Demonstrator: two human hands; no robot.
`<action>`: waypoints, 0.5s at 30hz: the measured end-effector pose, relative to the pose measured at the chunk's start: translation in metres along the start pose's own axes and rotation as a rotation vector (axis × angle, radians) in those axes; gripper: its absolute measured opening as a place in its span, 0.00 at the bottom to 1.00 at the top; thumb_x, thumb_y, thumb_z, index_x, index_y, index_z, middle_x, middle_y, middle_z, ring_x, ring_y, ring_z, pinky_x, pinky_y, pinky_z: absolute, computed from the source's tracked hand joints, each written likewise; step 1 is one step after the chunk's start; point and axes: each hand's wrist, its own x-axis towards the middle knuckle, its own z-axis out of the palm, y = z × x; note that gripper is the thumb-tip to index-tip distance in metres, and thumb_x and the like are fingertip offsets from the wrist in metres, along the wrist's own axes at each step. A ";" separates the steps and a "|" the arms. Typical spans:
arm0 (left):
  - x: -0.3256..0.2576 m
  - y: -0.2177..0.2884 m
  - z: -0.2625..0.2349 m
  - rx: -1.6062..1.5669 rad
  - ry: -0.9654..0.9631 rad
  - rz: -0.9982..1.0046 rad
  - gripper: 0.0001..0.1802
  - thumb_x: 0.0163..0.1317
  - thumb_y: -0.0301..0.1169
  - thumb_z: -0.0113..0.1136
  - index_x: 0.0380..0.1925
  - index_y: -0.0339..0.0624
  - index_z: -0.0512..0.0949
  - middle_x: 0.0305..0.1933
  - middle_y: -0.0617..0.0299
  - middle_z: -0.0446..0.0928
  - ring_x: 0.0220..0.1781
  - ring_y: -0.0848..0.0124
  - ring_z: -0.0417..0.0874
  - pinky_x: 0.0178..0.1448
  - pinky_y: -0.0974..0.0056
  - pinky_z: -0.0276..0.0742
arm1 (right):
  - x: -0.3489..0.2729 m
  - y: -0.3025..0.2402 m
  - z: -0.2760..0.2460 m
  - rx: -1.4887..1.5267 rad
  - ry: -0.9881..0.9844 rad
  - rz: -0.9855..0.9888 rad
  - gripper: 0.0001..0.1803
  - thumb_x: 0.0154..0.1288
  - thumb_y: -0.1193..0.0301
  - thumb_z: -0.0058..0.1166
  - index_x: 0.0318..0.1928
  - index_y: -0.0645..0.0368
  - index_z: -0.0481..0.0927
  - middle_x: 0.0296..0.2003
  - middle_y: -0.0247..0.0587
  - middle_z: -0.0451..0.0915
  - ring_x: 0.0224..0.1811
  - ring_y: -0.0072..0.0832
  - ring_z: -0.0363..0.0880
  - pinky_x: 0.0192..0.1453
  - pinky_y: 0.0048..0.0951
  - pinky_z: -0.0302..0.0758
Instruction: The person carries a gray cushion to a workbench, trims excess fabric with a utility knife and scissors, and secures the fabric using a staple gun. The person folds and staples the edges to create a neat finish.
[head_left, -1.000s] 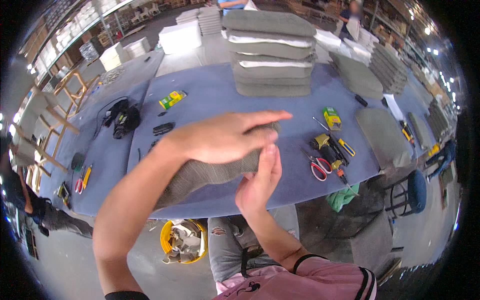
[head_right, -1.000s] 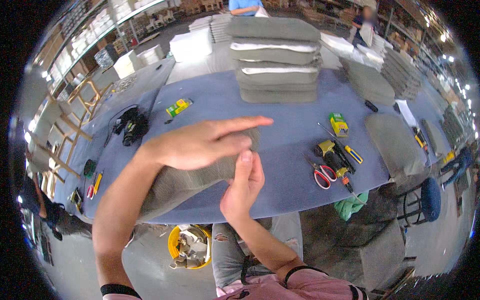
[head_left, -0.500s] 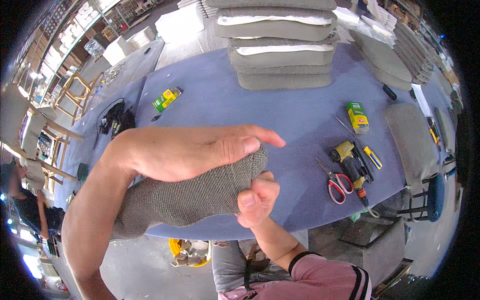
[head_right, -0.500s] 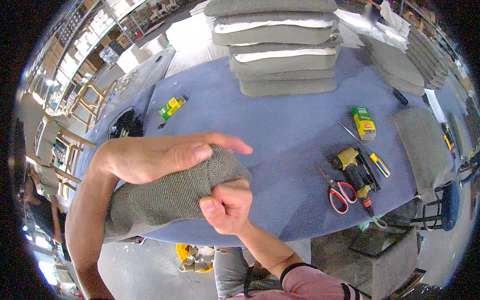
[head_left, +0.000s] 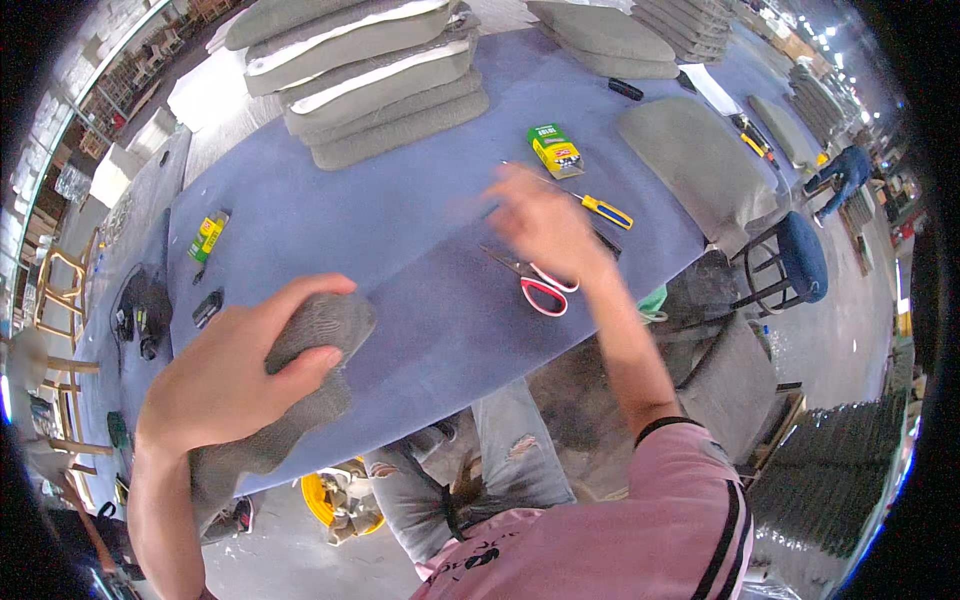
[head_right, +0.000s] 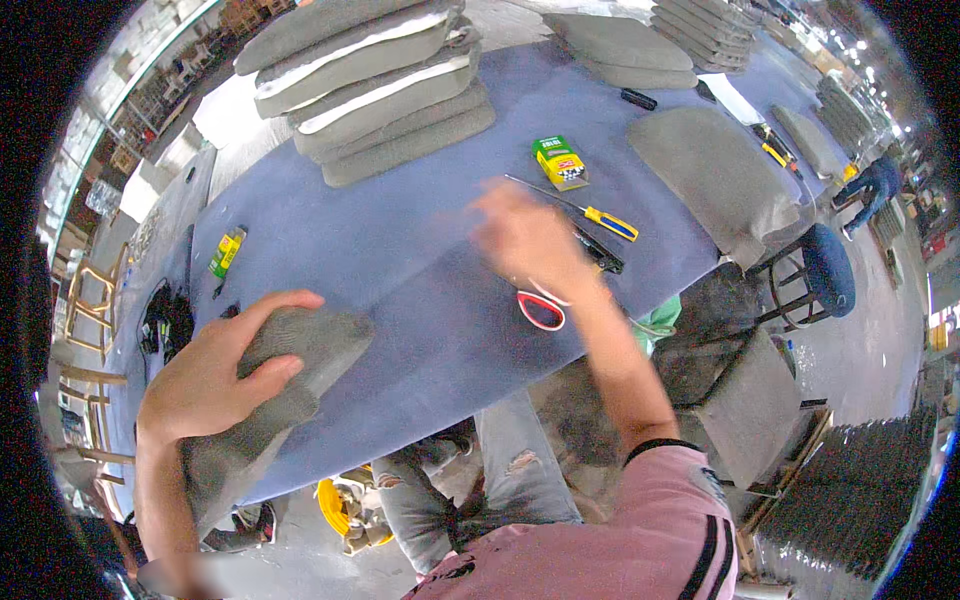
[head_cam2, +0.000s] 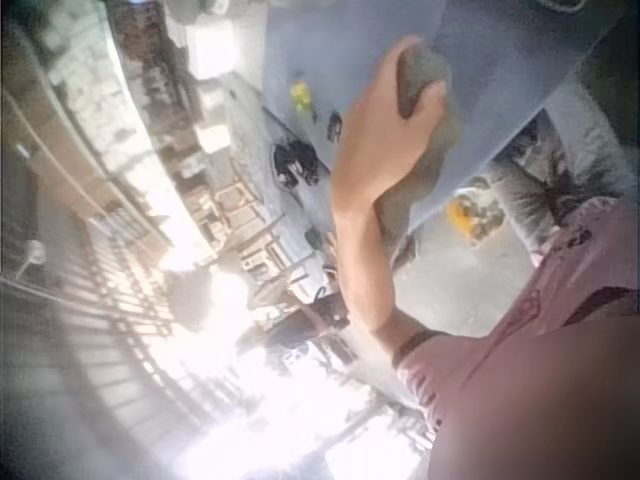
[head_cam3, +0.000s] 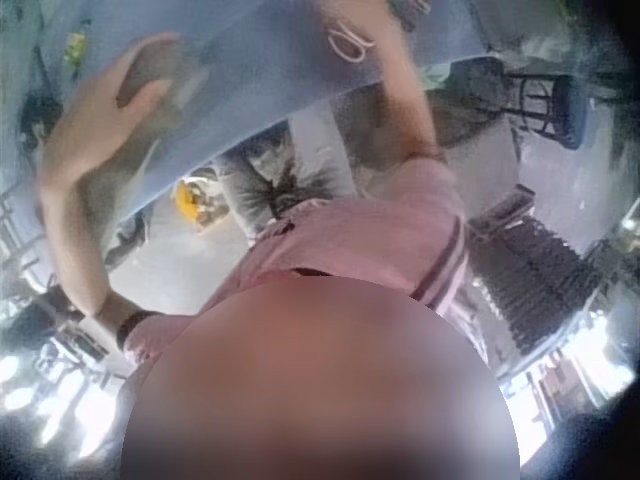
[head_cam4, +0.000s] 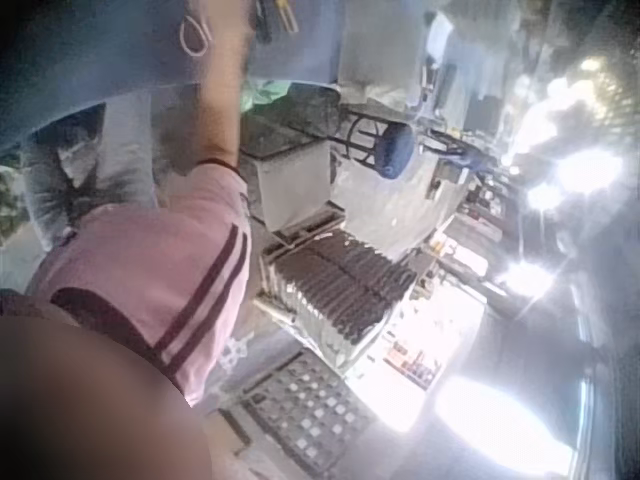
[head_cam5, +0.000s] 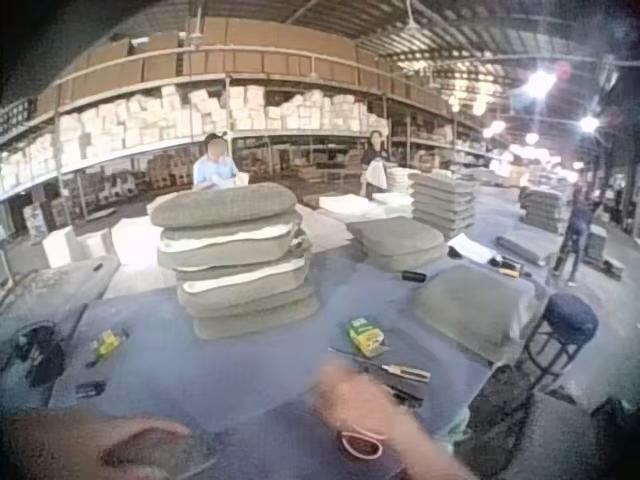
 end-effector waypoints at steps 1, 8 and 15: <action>-0.004 0.004 0.006 0.023 0.014 0.016 0.32 0.74 0.34 0.68 0.77 0.50 0.74 0.55 0.45 0.89 0.55 0.52 0.94 0.62 0.53 0.84 | -0.010 0.061 -0.002 -0.134 -0.028 0.306 0.20 0.75 0.68 0.61 0.64 0.53 0.84 0.65 0.55 0.85 0.61 0.60 0.88 0.63 0.58 0.85; -0.018 -0.014 0.045 0.058 0.102 0.237 0.33 0.74 0.41 0.69 0.76 0.50 0.74 0.49 0.43 0.90 0.48 0.41 0.92 0.53 0.47 0.86 | -0.073 0.243 -0.002 -0.532 -0.390 0.404 0.19 0.74 0.59 0.61 0.59 0.52 0.87 0.59 0.56 0.87 0.56 0.64 0.90 0.61 0.66 0.86; -0.021 -0.017 0.050 0.248 0.136 0.110 0.36 0.73 0.51 0.69 0.70 0.35 0.79 0.48 0.32 0.87 0.48 0.38 0.91 0.55 0.40 0.86 | 0.049 -0.032 -0.086 0.931 0.248 0.338 0.15 0.91 0.61 0.48 0.69 0.47 0.70 0.43 0.42 0.90 0.24 0.19 0.73 0.27 0.24 0.71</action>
